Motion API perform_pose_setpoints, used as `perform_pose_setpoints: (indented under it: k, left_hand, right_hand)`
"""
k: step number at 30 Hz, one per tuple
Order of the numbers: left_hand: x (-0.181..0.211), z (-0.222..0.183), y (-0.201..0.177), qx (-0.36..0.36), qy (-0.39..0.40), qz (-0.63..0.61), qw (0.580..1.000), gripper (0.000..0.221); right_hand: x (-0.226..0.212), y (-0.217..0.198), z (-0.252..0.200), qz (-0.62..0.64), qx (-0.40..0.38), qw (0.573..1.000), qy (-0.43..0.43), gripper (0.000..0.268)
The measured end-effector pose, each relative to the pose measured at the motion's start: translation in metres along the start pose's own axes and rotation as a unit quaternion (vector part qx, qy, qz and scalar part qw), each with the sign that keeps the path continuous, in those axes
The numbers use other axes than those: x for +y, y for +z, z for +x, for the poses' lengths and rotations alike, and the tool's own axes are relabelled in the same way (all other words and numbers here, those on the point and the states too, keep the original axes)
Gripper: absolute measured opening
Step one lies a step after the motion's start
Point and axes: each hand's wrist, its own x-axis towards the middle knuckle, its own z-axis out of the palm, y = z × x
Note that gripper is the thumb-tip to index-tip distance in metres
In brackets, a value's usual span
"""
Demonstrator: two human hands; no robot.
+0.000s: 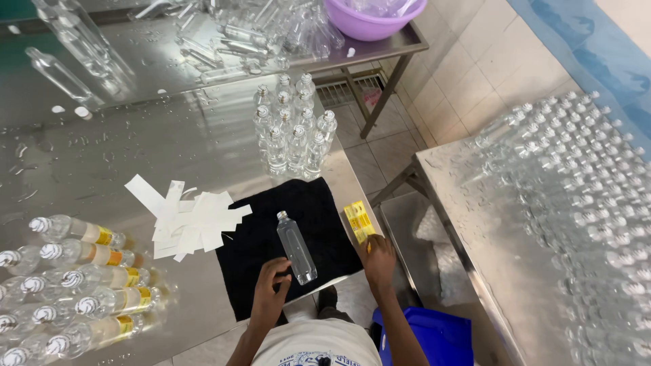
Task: The person applies yellow labels to clear plastic bottles on a stainless steel table. They repeatedly pick up bottles from a large batch on a second table, bring them to the work area, apply a label, and place the finished bottle aside.
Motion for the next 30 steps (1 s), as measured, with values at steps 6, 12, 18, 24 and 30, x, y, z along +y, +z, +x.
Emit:
perform_pose_setpoints:
  k: [6,12,18,24,30]
  left_hand:
    - [0.022,0.029,0.039,-0.053,-0.168,-0.202,0.963,0.065]
    - [0.133,0.079,0.054,0.119,-0.171,-0.271,0.940,0.053]
    - [0.128,0.074,0.064,0.207,-0.148,-0.246,0.935,0.029]
    - [0.115,0.062,0.089,0.254,-0.155,-0.276,0.914,0.024]
    - [0.127,0.045,0.109,0.221,-0.124,-0.307,0.917,0.017]
  right_hand:
    - [-0.047,-0.071,0.025,0.307,-0.091,0.927,0.196,0.029]
    - [-0.088,-0.130,0.039,0.413,-0.300,0.824,0.244,0.041]
    - [-0.061,-0.126,0.055,0.382,-0.353,0.847,0.112,0.044]
    - [-0.051,-0.120,0.062,0.280,-0.146,0.939,-0.136,0.038]
    - [-0.088,-0.122,0.075,0.317,-0.109,0.901,-0.277,0.058]
